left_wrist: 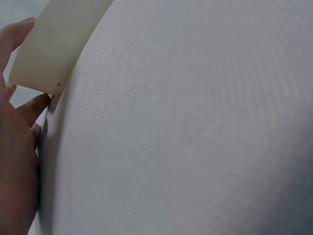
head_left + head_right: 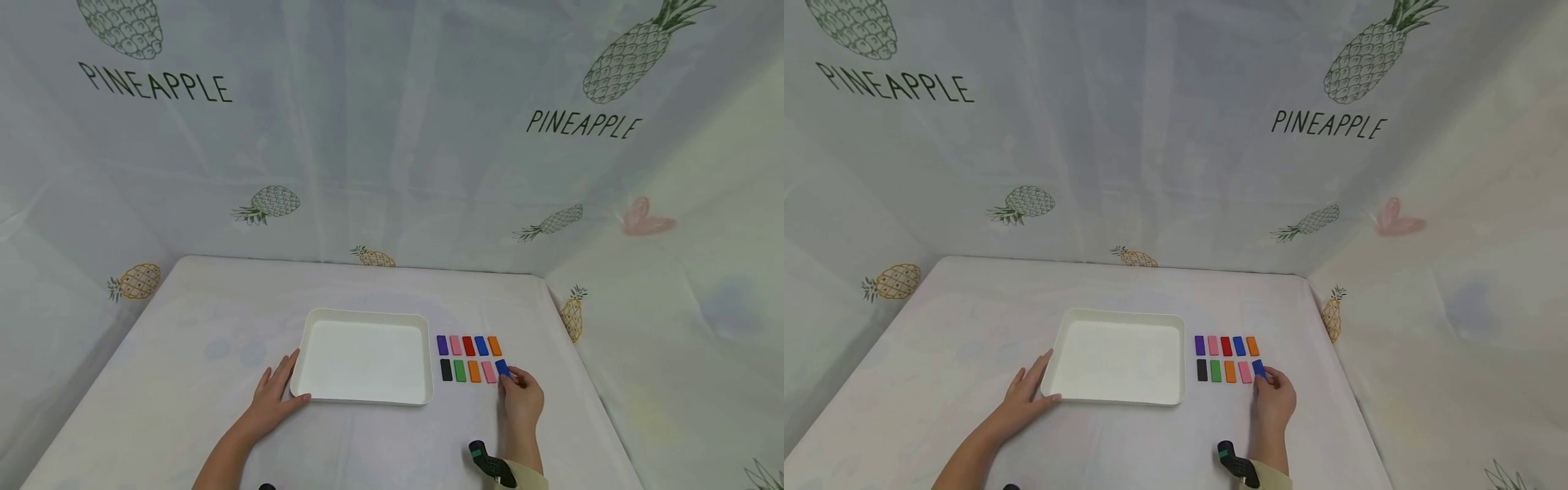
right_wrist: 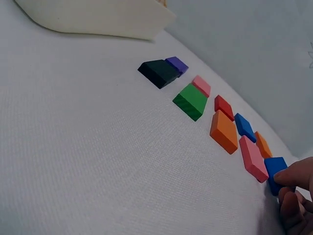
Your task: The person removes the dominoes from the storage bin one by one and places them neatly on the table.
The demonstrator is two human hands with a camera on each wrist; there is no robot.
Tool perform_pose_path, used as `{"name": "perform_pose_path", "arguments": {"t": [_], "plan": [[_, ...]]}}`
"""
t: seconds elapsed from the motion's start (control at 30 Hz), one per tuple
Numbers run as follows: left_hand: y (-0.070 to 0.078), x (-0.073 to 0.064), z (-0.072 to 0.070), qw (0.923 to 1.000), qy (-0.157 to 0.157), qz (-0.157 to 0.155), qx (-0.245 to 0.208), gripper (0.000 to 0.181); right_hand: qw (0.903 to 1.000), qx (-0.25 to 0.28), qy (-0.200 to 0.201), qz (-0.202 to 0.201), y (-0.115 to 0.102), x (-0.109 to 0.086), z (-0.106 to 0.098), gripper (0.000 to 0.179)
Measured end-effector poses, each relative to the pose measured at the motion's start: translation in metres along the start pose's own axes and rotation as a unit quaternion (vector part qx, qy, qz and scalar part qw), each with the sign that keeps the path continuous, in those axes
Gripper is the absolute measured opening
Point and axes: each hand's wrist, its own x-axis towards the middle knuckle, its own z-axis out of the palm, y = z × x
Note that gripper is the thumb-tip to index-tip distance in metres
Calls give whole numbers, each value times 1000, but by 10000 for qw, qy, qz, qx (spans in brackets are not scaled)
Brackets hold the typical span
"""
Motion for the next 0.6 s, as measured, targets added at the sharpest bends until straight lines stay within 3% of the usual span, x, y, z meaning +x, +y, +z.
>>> {"name": "perform_pose_path", "arguments": {"t": [0.6], "plan": [[4,-2,-1,10000,-30,16,-75,90,9991,-355,105,-212,1,-2,1,36]]}}
